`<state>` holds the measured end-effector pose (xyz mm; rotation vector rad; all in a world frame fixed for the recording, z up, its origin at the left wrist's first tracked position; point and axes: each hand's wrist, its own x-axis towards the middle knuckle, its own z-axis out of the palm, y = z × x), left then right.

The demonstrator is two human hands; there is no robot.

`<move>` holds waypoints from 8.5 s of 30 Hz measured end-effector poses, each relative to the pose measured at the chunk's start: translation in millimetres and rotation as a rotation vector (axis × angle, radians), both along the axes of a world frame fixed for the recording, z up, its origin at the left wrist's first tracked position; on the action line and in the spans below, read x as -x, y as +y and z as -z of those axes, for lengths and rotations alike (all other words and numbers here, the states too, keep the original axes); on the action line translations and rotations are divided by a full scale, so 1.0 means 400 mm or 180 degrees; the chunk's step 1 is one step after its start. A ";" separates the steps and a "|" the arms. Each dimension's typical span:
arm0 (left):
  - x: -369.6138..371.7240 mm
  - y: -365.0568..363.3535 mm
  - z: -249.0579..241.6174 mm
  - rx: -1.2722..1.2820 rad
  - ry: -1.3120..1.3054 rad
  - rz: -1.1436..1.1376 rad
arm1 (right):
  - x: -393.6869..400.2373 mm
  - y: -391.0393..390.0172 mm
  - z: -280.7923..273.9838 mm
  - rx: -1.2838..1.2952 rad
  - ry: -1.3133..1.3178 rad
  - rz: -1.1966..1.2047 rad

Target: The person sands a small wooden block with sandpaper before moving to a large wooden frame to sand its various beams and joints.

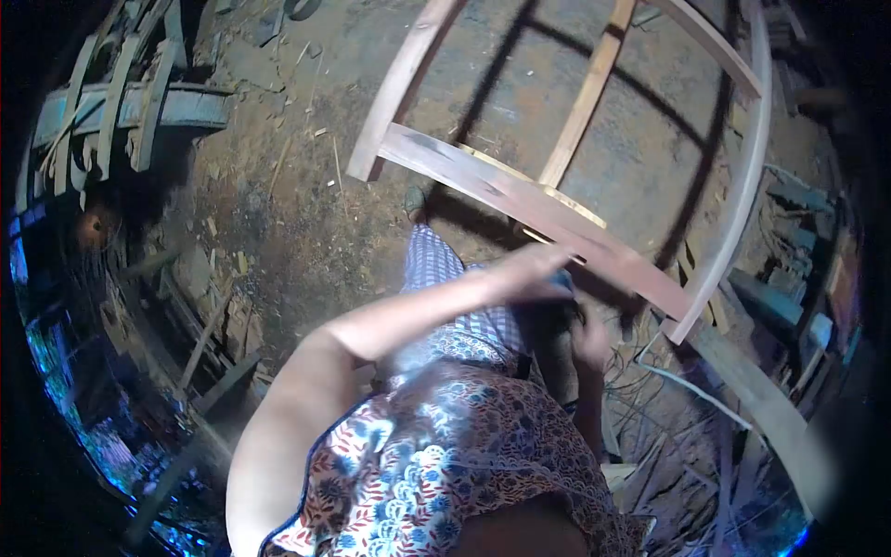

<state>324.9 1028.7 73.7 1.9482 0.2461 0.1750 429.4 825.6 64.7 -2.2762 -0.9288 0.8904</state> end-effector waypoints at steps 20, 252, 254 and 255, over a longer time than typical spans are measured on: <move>0.457 0.577 0.218 -0.0728 0.1275 -0.3480 | 0.471 0.953 0.182 -0.0242 -0.1801 0.0144; -0.663 1.754 0.315 -0.1281 0.0083 -0.1684 | -0.475 2.028 0.143 0.0404 -0.1204 0.2402; -0.637 1.757 0.270 -0.0976 0.0597 -0.1231 | -0.444 2.034 0.109 0.0457 -0.0926 0.2648; -0.633 1.759 0.250 -0.0981 0.0586 -0.1252 | -0.427 2.032 0.087 0.0510 -0.0785 0.2747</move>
